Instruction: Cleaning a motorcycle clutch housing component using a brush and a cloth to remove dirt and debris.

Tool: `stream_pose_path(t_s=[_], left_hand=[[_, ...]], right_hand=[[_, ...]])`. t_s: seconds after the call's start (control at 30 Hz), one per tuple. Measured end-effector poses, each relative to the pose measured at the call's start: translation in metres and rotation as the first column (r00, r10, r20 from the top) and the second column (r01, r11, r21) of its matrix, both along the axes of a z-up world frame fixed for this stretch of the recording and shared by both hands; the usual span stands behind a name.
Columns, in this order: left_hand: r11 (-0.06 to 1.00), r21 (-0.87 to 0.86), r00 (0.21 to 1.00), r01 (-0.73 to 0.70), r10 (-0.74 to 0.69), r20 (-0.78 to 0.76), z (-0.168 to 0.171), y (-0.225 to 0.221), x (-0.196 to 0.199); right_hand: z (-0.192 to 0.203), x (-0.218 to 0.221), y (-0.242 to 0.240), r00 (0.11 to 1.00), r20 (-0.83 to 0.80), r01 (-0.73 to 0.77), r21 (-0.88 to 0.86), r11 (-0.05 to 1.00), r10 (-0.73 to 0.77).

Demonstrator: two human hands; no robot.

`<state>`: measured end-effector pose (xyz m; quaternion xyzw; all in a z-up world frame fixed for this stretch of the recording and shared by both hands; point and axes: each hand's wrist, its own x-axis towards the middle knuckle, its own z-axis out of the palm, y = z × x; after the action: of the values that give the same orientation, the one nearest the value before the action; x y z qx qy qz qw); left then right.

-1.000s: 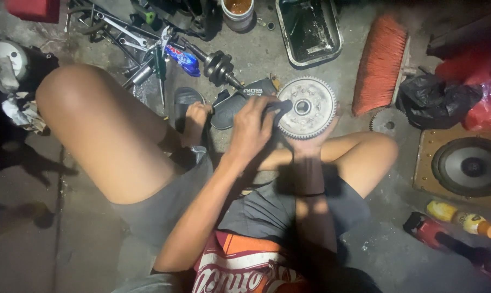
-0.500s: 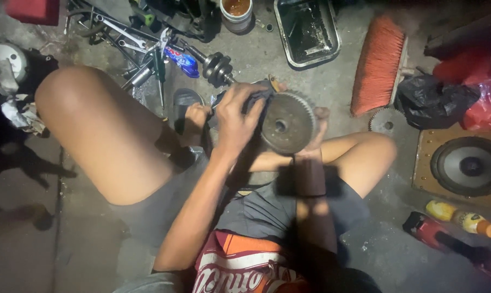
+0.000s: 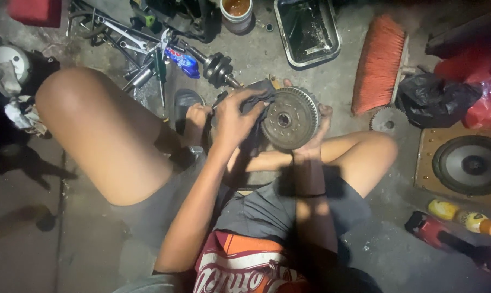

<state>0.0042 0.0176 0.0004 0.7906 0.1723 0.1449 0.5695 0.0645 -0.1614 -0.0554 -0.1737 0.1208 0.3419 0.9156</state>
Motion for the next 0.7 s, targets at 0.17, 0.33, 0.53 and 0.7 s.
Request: stream_pose_path(t_s=[0.17,0.33,0.53,0.7], left_hand=[[0.98,-0.128,0.982,-0.153,0.136,-0.132,-0.021,-0.007,0.001],[0.899,-0.359,0.967,-0.251,0.214,-0.141,-0.016,-0.009,-0.004],[0.939,-0.302,0.974,-0.166,0.204,0.099,-0.018,-0.011,0.0],[0.961,-0.244,0.971,-0.13,0.173,0.163,-0.012,-0.03,-0.002]], right_hand=[[-0.023,0.01,-0.01,0.988,0.155,0.004,-0.068,0.998,0.007],[0.004,0.005,0.003,0.943,0.304,-0.073,-0.215,0.974,0.137],[0.025,-0.005,0.008,0.62,0.744,0.15,-0.425,0.893,0.25],[0.003,-0.002,0.023,0.936,0.337,0.091,-0.511,0.855,0.102]])
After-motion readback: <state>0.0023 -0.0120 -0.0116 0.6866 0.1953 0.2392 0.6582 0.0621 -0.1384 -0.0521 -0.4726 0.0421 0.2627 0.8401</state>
